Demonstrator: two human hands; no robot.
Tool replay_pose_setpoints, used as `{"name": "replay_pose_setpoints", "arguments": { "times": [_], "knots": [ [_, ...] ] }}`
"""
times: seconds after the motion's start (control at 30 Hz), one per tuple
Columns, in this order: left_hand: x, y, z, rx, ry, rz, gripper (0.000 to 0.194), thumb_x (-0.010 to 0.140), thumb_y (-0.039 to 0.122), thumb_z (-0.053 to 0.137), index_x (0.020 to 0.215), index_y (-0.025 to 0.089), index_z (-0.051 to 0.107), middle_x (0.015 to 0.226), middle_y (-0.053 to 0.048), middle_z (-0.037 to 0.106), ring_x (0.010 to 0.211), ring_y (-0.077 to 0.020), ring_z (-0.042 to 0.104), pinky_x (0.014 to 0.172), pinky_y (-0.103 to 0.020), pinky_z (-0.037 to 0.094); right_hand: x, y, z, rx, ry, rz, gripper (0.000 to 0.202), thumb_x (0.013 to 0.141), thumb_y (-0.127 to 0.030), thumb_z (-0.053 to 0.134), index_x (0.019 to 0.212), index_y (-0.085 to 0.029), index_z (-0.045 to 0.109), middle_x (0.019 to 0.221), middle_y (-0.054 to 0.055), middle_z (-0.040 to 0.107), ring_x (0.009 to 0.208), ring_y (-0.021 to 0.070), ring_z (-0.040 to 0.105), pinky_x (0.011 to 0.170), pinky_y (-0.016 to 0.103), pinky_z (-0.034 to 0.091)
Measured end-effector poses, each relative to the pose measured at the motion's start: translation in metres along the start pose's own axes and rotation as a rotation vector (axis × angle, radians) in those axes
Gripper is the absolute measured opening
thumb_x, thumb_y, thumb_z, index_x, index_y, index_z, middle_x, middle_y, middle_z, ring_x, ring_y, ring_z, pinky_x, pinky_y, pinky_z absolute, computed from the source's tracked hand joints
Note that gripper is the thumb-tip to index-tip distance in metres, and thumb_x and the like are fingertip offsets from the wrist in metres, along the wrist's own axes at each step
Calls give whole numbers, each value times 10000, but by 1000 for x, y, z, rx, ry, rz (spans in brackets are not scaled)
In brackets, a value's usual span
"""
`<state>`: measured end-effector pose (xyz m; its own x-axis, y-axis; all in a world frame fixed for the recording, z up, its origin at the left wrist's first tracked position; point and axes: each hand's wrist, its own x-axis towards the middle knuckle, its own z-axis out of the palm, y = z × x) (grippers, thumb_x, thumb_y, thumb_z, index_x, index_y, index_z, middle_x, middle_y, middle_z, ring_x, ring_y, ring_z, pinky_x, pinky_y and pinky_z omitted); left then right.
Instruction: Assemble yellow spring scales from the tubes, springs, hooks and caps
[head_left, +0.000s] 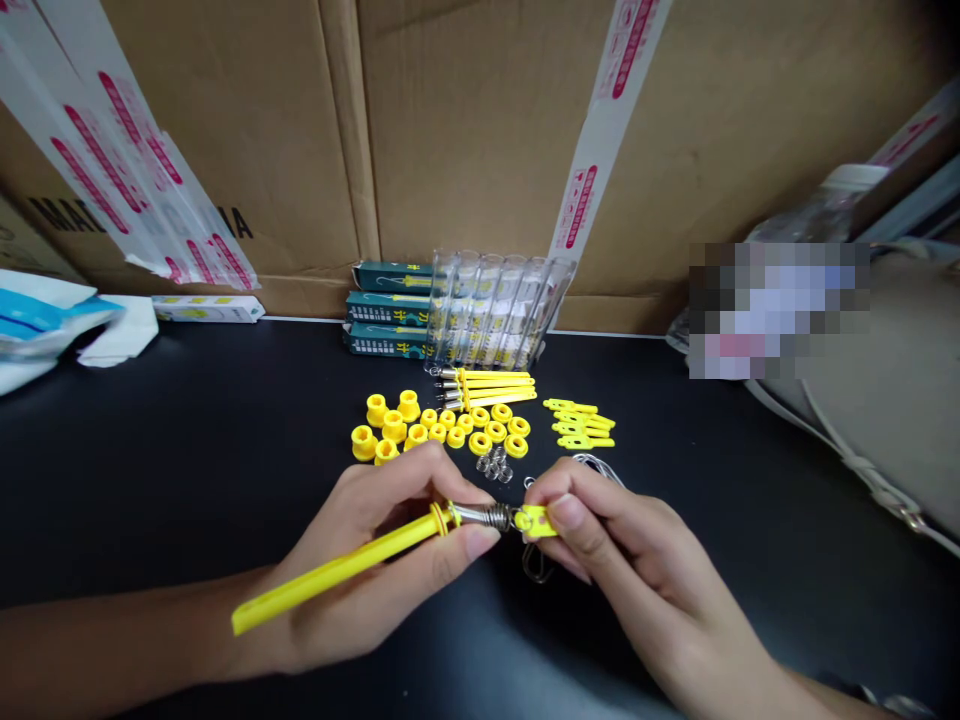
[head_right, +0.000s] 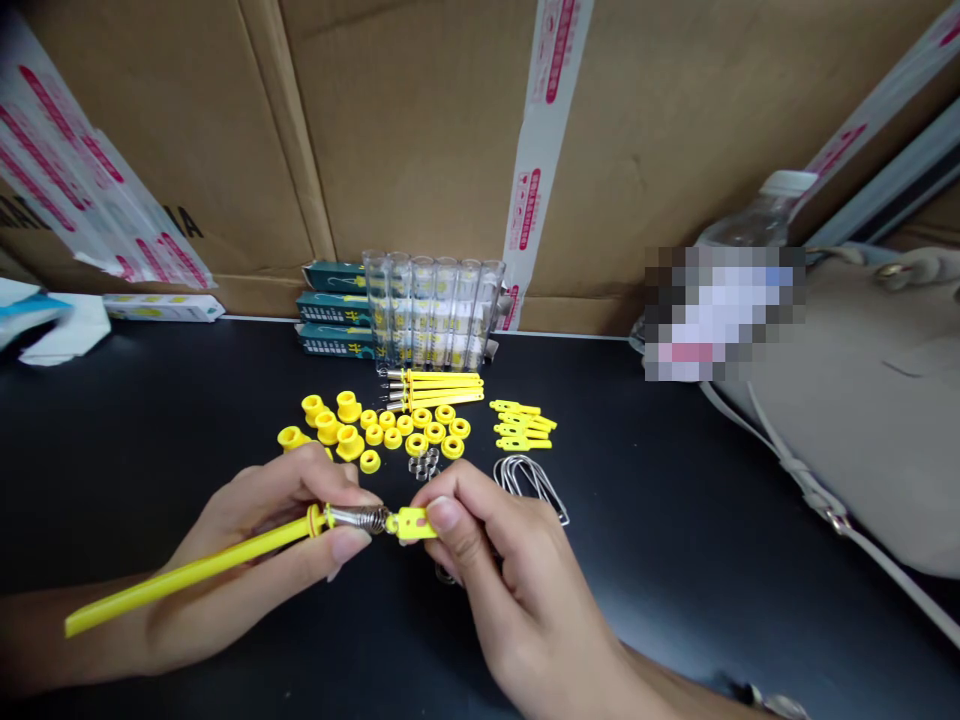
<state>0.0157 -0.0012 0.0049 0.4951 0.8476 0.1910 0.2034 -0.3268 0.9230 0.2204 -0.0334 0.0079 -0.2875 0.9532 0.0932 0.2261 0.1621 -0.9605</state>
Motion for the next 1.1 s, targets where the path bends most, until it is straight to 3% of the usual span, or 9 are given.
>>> {"name": "replay_pose_setpoints", "arguments": {
  "times": [0.23,0.37,0.47,0.67,0.8,0.93,1.1],
  "knots": [
    [0,6,2,-137,-64,-82,106,853,278,690,852,203,615,705,31,632,577,-96,525,536,-191,400,2,-5,-5,-5,-147,64,421,1040,-525,347,786,-221,491,672,-36,410,604,129,373,544,249,323],
    [2,7,0,-176,-81,-134,149,863,310,672,837,210,566,702,47,601,593,-97,499,540,-196,369,-2,-2,-4,-69,-200,58,320,1031,-510,389,923,-240,523,756,-23,475,660,138,433,552,245,346],
    [3,5,-2,-131,-145,-122,154,913,354,606,891,216,541,736,44,590,622,-109,497,559,-210,373,-2,0,-2,-120,-196,18,190,1052,-410,380,1020,-263,496,768,-37,496,637,131,433,562,242,359],
    [4,6,-4,25,-297,-109,276,1003,427,407,880,215,533,695,43,552,621,-126,496,585,-234,375,0,2,-4,-203,-162,-103,168,1059,-313,379,964,-256,506,756,-46,537,632,115,485,588,225,395],
    [3,9,-4,90,-315,-38,243,1003,368,387,867,220,523,707,54,519,598,-109,456,559,-221,342,-3,7,-2,-363,-88,-234,181,1071,-259,318,978,-251,472,683,-64,488,542,105,461,505,211,388],
    [1,7,-4,142,-323,29,202,974,371,464,838,222,472,740,64,507,605,-100,435,570,-210,331,-5,11,3,-597,-45,-449,159,1085,-280,285,1044,-228,429,748,-39,596,569,90,567,534,186,449],
    [0,0,-6,145,-341,155,494,940,673,445,774,207,438,713,63,468,591,-97,408,561,-214,318,-4,14,5,-795,37,-662,214,1088,-224,256,1035,-181,458,750,8,628,623,131,598,593,234,482]
  ]
}}
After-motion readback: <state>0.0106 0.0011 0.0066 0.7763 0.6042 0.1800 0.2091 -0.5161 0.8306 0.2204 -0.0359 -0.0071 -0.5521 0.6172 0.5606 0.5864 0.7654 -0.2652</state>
